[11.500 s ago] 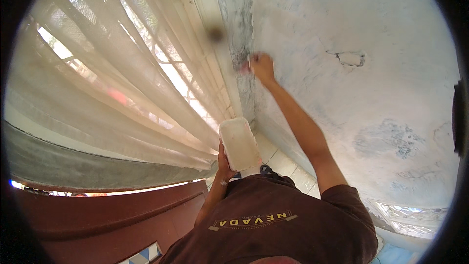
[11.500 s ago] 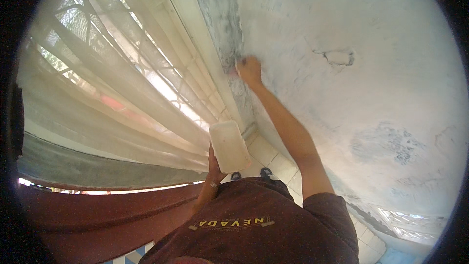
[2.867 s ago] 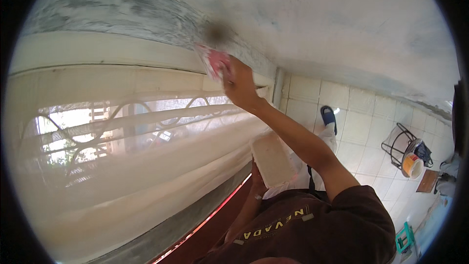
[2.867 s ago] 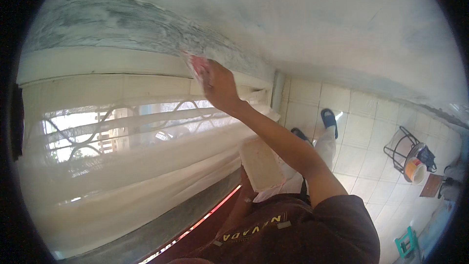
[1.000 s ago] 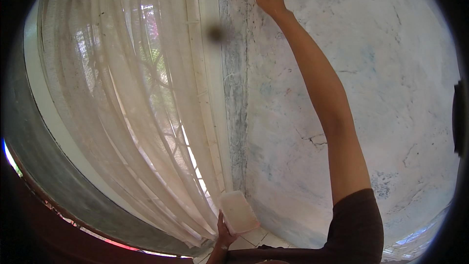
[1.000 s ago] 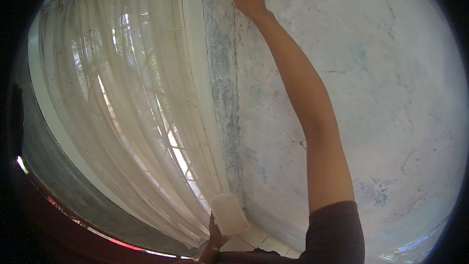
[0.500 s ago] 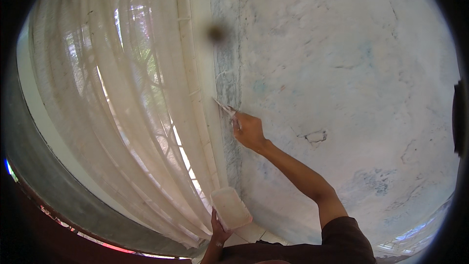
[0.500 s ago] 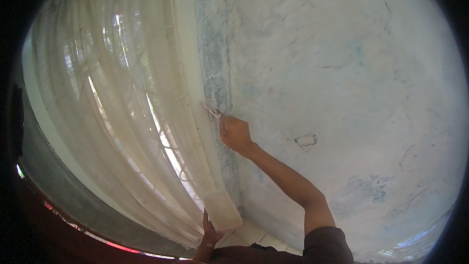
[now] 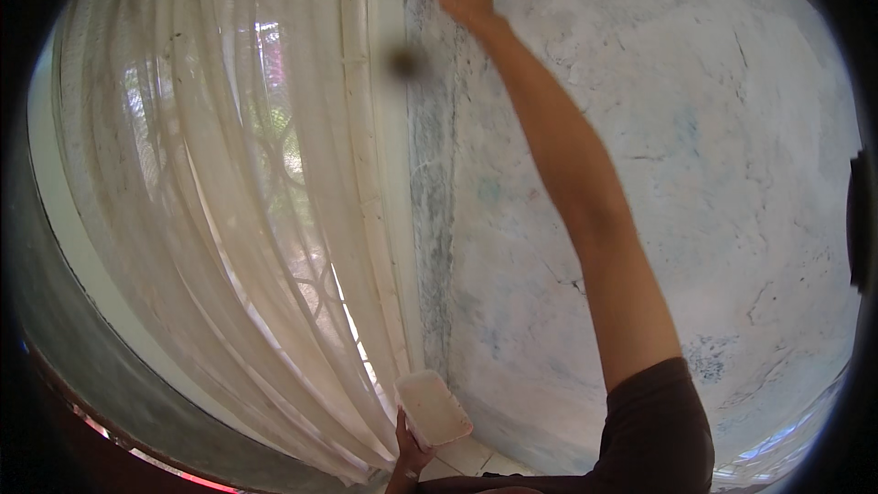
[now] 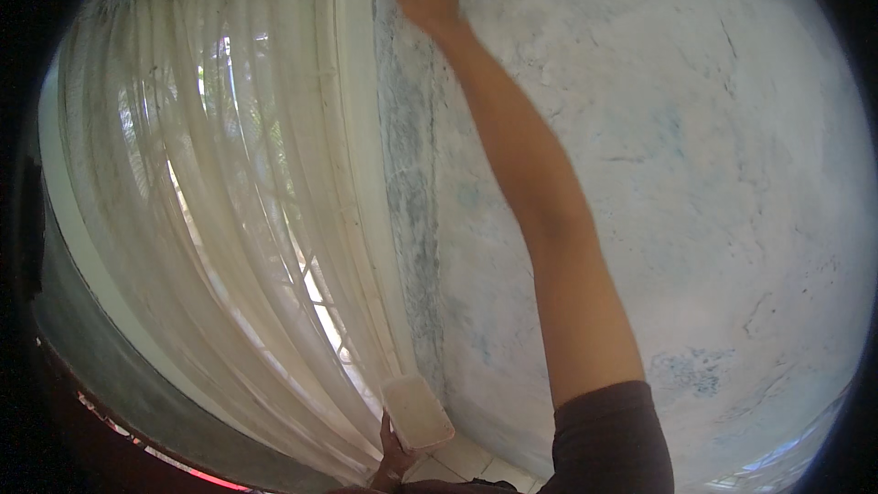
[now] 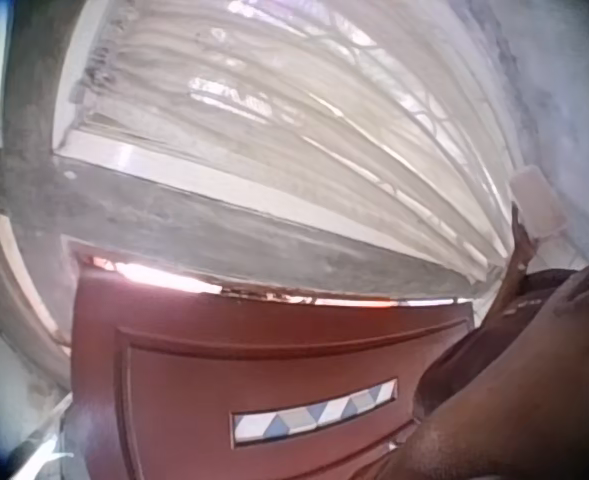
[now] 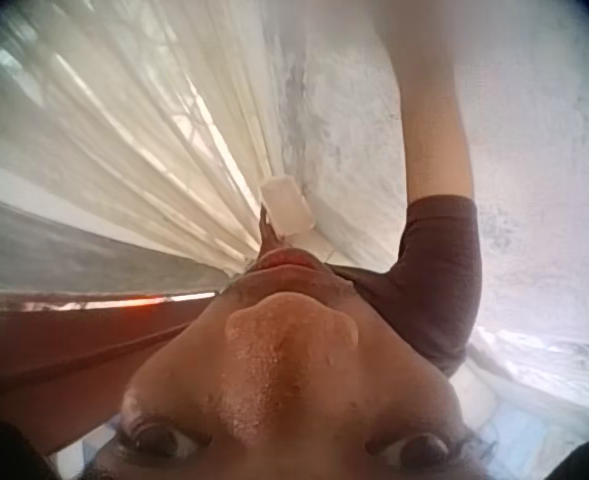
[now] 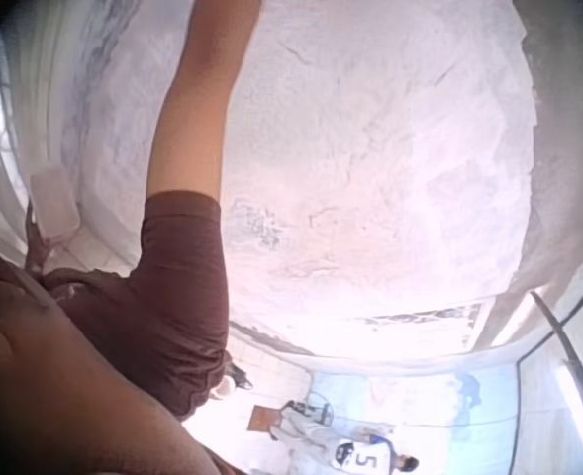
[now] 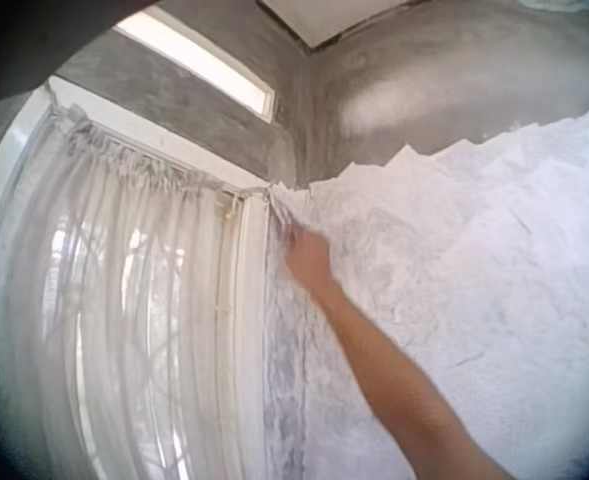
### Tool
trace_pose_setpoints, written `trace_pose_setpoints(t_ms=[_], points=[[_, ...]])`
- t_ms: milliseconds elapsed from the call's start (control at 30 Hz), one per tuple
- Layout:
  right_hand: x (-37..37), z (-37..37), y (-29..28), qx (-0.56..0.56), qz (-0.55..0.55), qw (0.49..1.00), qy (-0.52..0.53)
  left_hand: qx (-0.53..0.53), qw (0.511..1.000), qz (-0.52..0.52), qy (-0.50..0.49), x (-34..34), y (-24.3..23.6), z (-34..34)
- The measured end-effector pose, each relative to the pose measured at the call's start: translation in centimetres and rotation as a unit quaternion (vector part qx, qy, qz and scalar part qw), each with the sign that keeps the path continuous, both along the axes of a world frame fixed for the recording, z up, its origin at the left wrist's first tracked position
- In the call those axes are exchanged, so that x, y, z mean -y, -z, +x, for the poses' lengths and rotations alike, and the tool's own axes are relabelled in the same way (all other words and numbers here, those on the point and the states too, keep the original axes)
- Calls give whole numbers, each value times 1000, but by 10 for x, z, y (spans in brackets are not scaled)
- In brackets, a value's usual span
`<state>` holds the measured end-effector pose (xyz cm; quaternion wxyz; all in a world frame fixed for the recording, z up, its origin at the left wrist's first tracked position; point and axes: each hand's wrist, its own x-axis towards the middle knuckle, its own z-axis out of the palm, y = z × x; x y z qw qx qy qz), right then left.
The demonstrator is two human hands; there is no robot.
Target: The person applies white plaster to a corner of the wall and the area above a window using a putty knife, repeatedly loading the tool from a plastic container.
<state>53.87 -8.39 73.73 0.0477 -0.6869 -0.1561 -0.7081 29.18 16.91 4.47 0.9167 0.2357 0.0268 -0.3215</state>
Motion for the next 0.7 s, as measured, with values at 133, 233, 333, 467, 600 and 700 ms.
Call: trace_pose_setpoints(t_ms=[133, 233, 333, 467, 600, 700], points=[[-14, -6, 137, -45, 53, 997, -24, -38, 999, -17, 32, 0, -1, 12], [-11, -30, 271, -103, 41, 993, -36, 138, 984, 112, -31, 5, -36, 13], [-6, -95, 379, -317, 52, 944, -68, -2, 998, -37, 57, 8, -17, 23], [-20, -186, 513, -351, 273, 884, -140, 56, 996, 67, 24, -2, -11, 22], [-34, -289, 556, -321, 515, 783, -134, -15, 995, 25, 92, -3, 6, 21], [-53, -326, 557, -285, 571, 761, -114, -28, 994, 7, 109, 6, 36, 31]])
